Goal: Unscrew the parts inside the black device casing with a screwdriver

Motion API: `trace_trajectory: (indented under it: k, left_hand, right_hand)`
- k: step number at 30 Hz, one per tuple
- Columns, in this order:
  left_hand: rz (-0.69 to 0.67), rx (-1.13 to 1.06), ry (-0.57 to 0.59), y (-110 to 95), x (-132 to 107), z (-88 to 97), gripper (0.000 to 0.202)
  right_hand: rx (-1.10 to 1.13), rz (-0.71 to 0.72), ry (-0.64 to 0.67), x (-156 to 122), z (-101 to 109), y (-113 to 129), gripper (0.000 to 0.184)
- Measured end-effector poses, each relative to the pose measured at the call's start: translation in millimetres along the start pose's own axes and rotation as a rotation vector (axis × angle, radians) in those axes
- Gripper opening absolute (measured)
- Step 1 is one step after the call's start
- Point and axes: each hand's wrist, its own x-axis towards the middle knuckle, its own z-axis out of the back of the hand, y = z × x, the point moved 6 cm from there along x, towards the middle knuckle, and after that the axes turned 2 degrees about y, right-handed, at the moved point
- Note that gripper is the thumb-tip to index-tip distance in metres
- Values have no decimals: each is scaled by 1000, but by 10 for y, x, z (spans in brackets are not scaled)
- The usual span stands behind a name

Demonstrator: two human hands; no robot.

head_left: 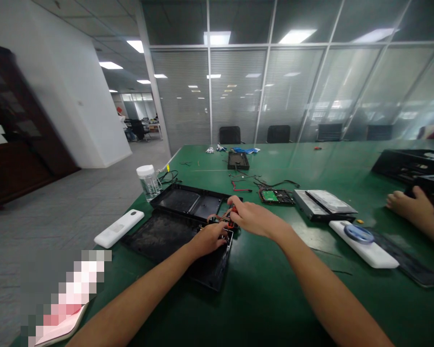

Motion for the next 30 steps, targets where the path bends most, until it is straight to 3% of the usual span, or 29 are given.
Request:
trace_trajectory:
  k: [5, 8, 12, 15, 19, 22, 24, 26, 28, 30]
  left_hand:
    - [7, -22, 12, 10, 5, -6, 40]
    - [6, -27, 12, 9, 1, -7, 40]
    - [4, -1, 21, -9, -8, -1, 40]
    - [0, 31, 19, -25, -21, 7, 37]
    - [-20, 73, -4, -76, -52, 41, 37]
    - [-65, 95, -8, -151, -70, 72, 31]
    - [-108, 100, -10, -200, -78, 90, 31]
    - [-146, 109, 18, -227, -86, 83, 36]
    - [-167, 129, 63, -225, -98, 68, 41]
    - [-184, 141, 97, -218, -117, 67, 48]
  right_hand:
    - [-154, -138, -57, -16, 37, -22, 43]
    - [-138, -54, -36, -17, 15, 71, 39]
    - [-163, -66, -63, -42, 10, 99, 54]
    - [-77, 8, -70, -56, 32, 114, 44]
    - [227, 170, -28, -108, 24, -41, 32]
    - [614, 117, -82, -226, -158, -468, 32]
    - [985, -61, -240, -354, -392, -891, 35]
    - [1311, -276, -556, -538, -645, -1311, 33]
    - [1541, -381, -693, -631, -897, -1511, 28]
    - [1676, -402, -741, -626, -1028, -1537, 24]
